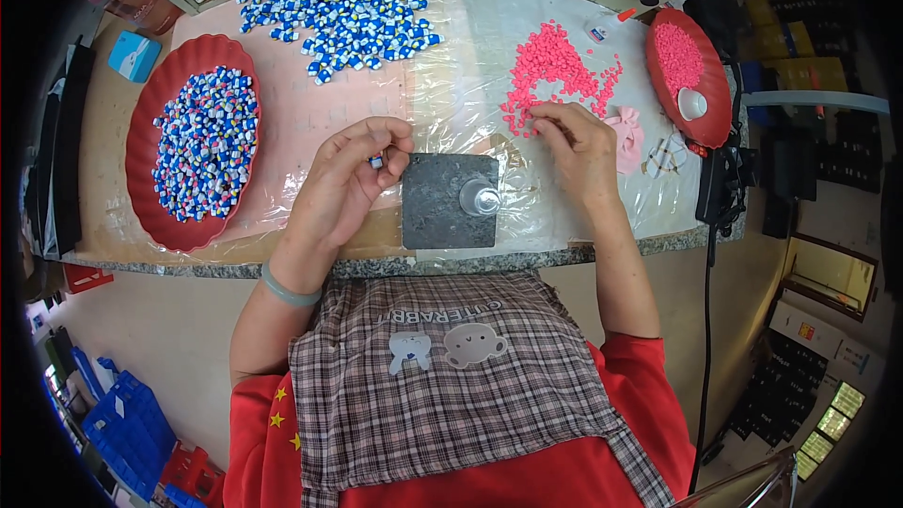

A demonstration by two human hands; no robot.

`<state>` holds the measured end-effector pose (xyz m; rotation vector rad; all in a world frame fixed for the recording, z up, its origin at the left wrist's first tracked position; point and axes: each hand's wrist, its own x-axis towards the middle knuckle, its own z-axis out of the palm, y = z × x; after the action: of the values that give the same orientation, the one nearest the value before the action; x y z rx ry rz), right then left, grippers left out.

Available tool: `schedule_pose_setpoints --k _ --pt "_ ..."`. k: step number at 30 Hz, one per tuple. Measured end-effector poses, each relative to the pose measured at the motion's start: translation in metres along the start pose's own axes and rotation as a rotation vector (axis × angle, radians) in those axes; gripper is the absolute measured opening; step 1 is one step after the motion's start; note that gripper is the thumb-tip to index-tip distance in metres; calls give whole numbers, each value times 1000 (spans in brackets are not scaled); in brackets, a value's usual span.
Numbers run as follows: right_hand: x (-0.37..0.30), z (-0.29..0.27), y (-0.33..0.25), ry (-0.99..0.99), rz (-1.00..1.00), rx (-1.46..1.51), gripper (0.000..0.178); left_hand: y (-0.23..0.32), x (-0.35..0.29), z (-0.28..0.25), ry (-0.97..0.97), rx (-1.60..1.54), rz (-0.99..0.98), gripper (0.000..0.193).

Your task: The person picks up a blue and white bead and a pink bead by hand, applies glue to the blue and white bead, and presses the pink bead onto it. The assembled bead is then placed into a small container, and the process is repeated.

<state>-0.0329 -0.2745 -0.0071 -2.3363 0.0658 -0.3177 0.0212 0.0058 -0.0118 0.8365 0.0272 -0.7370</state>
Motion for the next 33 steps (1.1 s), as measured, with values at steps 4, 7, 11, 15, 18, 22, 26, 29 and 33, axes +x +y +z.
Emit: schedule_pose_setpoints --k 4,7,11,15,18,22,26,29,33 --pt "-9 -7 0 37 221 165 12 1 0 0 28 51 -17 21" --pt "-12 -11 -2 3 116 36 12 1 0 0 33 18 -14 21" --pt "-16 -8 -3 -11 -14 -30 13 2 1 -3 10 14 -16 22" --pt "-15 -2 5 -56 -121 -144 15 2 1 -3 15 50 -3 22" --pt "-13 -3 -1 -61 -133 -232 12 1 1 -5 18 62 0 21" --pt "-16 -5 -4 -53 -90 -244 11 0 1 -5 26 93 5 21" --pt "-21 -11 -6 -100 -43 -248 12 2 1 -6 21 86 4 21" --pt "-24 -16 -6 -134 -25 -196 14 7 3 -7 60 97 16 21" --pt "-23 -17 -1 -118 -88 -145 17 16 7 -13 104 103 35 23"
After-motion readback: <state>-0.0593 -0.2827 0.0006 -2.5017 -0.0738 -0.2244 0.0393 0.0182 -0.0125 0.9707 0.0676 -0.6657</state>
